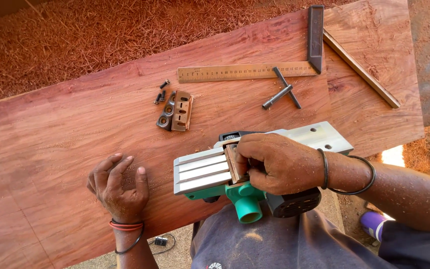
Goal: Adjusting and replacing the blades of an electric wood planer using a T-handle wrench.
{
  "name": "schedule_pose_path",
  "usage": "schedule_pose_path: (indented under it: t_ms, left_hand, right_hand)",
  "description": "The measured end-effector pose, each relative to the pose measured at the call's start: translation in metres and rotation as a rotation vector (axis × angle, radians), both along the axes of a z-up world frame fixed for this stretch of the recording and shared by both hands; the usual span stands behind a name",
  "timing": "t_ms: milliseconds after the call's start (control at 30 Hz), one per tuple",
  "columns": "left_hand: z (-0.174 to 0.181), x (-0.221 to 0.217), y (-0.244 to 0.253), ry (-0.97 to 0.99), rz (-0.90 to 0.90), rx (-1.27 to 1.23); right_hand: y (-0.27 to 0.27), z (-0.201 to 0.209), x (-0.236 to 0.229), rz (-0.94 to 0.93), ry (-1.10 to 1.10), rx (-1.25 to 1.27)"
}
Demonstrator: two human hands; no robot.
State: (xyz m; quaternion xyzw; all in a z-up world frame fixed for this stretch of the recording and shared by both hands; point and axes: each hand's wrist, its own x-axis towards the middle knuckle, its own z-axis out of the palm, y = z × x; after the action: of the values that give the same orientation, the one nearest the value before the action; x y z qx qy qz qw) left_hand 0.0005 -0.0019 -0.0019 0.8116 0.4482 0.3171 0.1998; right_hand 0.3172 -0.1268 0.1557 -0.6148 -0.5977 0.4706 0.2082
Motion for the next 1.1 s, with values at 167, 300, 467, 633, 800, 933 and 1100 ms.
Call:
schedule_pose_path:
  t_ms: [167, 300, 467, 633, 800, 933, 1100]
  left_hand:
    - [0.001, 0.002, 0.001, -0.005, 0.018, 0.029]
    - [0.0, 0.003, 0.003, 0.013, 0.021, 0.033]
    - [0.002, 0.002, 0.002, 0.01, 0.028, 0.036]
    - [0.003, 0.003, 0.001, 0.006, 0.036, 0.028]
    - [0.001, 0.003, 0.001, 0.013, 0.041, 0.03]
    - [0.001, 0.002, 0.001, 0.023, 0.046, 0.042]
    - [-0.02, -0.005, 0.005, -0.008, 0.023, 0.067]
  right_hand:
    - [0.007, 0.012, -0.001, -0.095, 0.009, -0.164]
    - [-0.002, -0.003, 0.001, -0.058, -0.137, 0.098]
    - [-0.005, -0.002, -0.002, -0.01, -0.327, 0.077]
    - [-0.009, -0.002, -0.001, 0.088, -0.405, 0.149]
    - [-0.011, 0.002, -0.002, 0.212, -0.4, 0.242]
    - [-0.014, -0.001, 0.0, 0.235, -0.331, 0.23]
    - [-0.005, 0.003, 0.009, 0.09, -0.285, 0.203]
